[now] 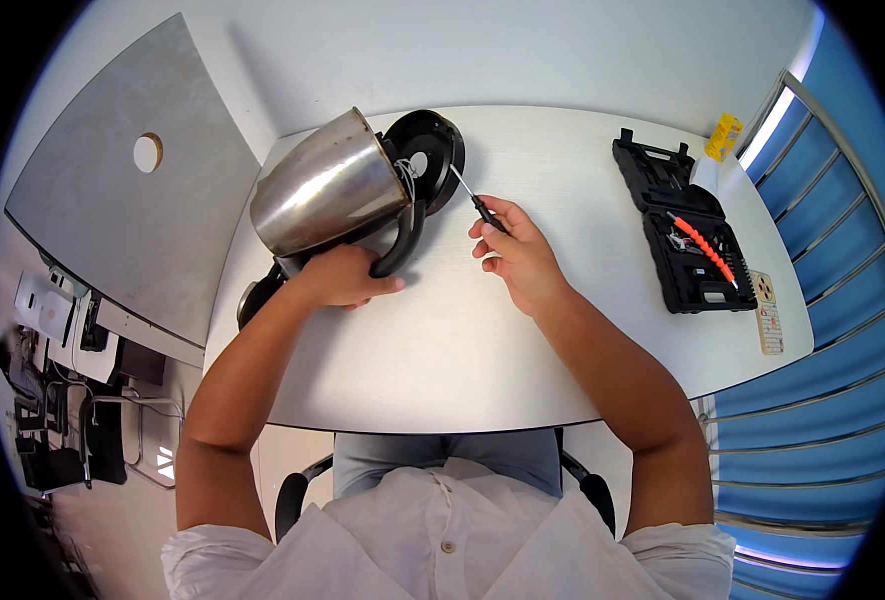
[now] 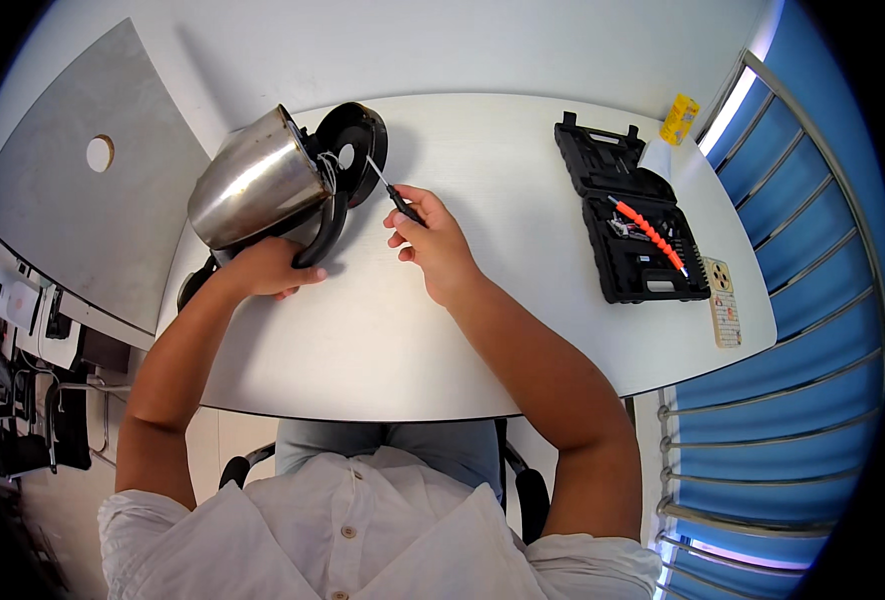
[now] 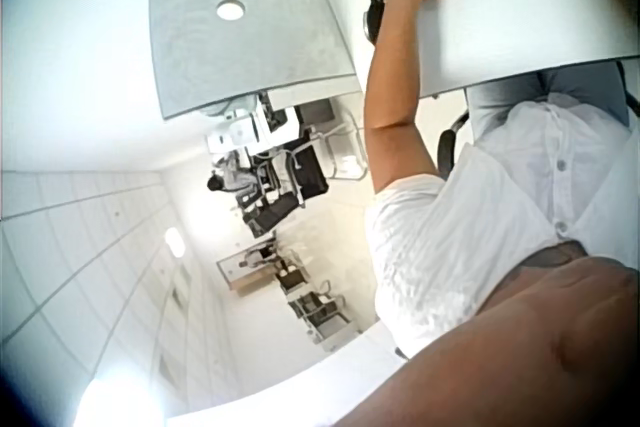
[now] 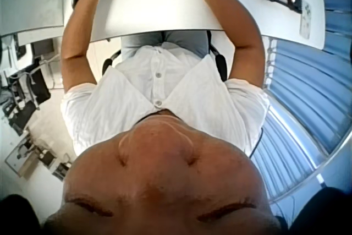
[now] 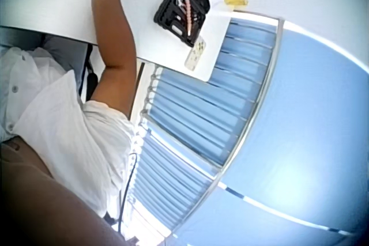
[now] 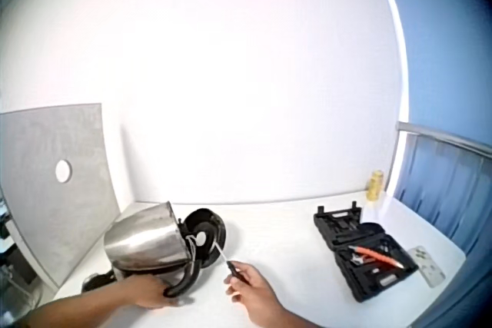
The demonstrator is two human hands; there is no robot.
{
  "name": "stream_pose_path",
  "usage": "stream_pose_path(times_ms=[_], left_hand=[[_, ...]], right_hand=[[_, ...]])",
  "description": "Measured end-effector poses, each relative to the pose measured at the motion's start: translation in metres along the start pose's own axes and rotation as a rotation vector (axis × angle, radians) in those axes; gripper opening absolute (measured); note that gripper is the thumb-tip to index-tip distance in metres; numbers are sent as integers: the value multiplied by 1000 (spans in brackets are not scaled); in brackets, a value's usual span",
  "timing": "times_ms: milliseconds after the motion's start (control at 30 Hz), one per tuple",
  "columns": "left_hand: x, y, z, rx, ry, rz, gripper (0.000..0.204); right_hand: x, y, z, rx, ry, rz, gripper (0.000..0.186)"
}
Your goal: The person disassembles an electric kettle by removing the base plate with a screwdriver, exposing the internal components. They repeatedly remove and reattach the base plate, inspecting the interior and adjusting the screws.
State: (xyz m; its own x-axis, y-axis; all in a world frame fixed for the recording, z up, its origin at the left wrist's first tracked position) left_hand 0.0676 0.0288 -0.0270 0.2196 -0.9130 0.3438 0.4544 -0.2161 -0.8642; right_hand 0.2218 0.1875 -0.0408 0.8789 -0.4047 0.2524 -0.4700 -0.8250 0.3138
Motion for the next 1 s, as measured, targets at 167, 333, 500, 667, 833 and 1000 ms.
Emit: stream_pose_path(times_ms=[167, 333, 500, 667, 833, 1000], left_hand=[[4, 9, 6, -504, 95, 300, 45], [7, -6, -9, -834, 81, 280, 39], [11, -6, -15, -838, 26, 182, 41], [15, -2, -20, -697, -4, 225, 49], [27, -6, -21, -599, 64, 282, 49], [37, -23, -29, -522, 142, 280, 43]], right_hand=[[0, -3, -1, 1, -1, 49, 37], [-1, -11, -3, -15, 4, 86, 37], [-1, -7, -3, -2, -18, 42, 37], [-1, -8, -4, 20, -20, 89, 38], [-8, -3, -2, 292, -162, 106, 30], [-4, 31, -4, 1180, -418, 187, 24]])
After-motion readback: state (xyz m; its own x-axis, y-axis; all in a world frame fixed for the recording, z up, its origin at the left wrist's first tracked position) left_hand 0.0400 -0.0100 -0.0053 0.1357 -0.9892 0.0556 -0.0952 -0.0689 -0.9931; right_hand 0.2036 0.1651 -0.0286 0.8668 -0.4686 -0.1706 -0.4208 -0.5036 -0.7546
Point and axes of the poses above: each hand's wrist, its own x-axis away from the middle knuckle, its own y-axis out of the palm, z = x × y, the point moved 5 cm from there along -x, towards the middle knuckle, and after that the axes turned 14 degrees about y, right-handed, at the moved point
